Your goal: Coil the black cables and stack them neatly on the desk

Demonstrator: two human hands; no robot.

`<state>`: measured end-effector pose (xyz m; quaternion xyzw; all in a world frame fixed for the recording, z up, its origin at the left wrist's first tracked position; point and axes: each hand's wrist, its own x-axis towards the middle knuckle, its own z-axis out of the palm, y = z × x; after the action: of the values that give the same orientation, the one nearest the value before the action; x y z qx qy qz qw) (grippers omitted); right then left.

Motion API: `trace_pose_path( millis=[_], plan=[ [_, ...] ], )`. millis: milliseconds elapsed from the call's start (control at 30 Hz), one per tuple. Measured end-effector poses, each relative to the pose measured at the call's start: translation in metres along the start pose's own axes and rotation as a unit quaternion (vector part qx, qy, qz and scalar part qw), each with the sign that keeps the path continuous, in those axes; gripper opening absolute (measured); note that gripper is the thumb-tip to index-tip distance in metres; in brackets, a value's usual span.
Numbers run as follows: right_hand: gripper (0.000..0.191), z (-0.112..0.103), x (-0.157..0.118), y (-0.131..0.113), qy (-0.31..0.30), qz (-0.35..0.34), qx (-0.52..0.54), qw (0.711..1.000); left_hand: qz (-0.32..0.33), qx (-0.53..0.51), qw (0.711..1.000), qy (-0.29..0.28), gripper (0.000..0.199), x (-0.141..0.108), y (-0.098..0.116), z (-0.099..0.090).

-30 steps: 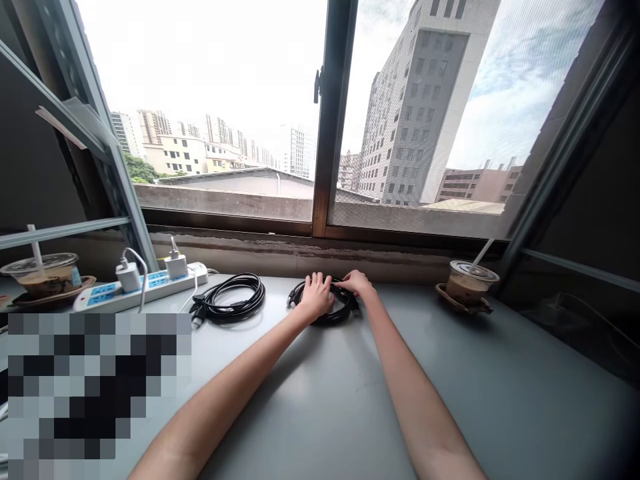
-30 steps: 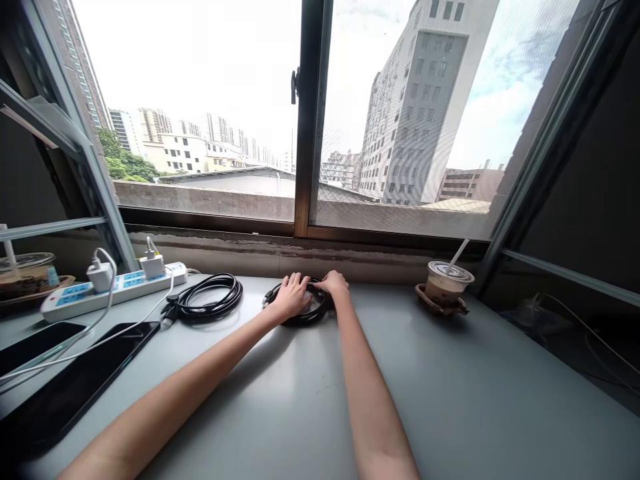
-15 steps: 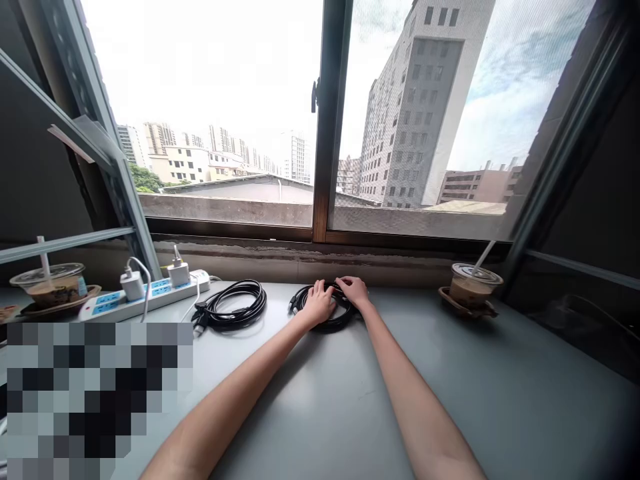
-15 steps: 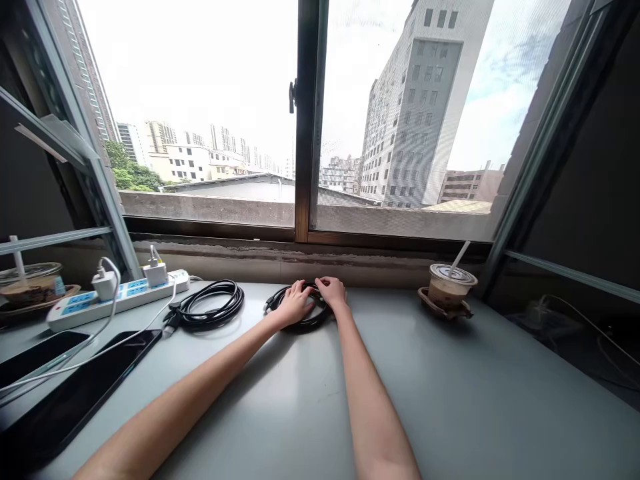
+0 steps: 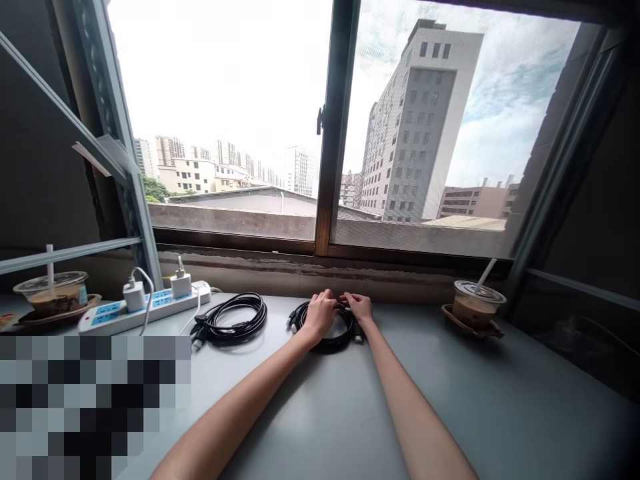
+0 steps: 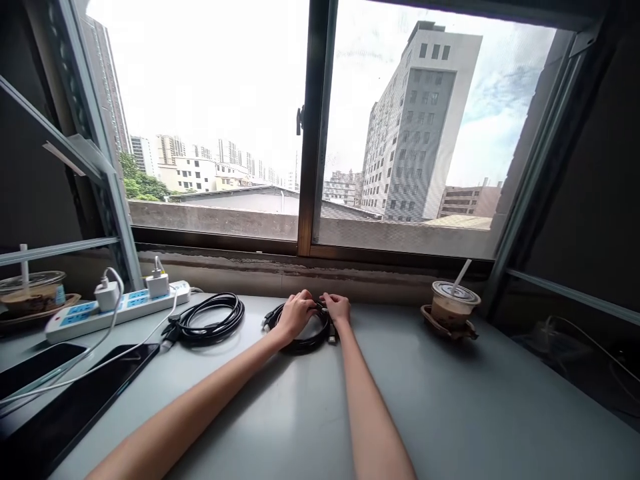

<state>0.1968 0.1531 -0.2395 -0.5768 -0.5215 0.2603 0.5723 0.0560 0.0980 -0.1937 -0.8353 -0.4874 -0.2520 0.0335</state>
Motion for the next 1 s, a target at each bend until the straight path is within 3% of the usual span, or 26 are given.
trace_pose_path(
  millis=[267, 567, 767, 1000],
  plan=[
    [0.026, -0.006, -0.003, -0.004, -0.06, 0.036, -0.03, 0.997, -0.018, -0.047, 0.999, -0.019, 0.029, -0.001, -0.013, -0.006],
    [0.023, -0.016, -0.005, -0.02, -0.062, 0.059, -0.17, 0.982, -0.166, -0.042, 0.985, 0.036, 0.03, 0.004, -0.051, -0.039],
    [0.03, -0.036, -0.016, -0.031, 0.028, 0.088, -0.357, 0.93, -0.219, -0.07, 0.972, -0.037, 0.021, -0.009, -0.09, -0.029],
    [0.028, -0.029, -0.024, -0.03, -0.023, 0.087, -0.468, 0.879, -0.244, -0.04, 0.967, -0.067, 0.025, -0.017, -0.096, -0.018]
  ],
)
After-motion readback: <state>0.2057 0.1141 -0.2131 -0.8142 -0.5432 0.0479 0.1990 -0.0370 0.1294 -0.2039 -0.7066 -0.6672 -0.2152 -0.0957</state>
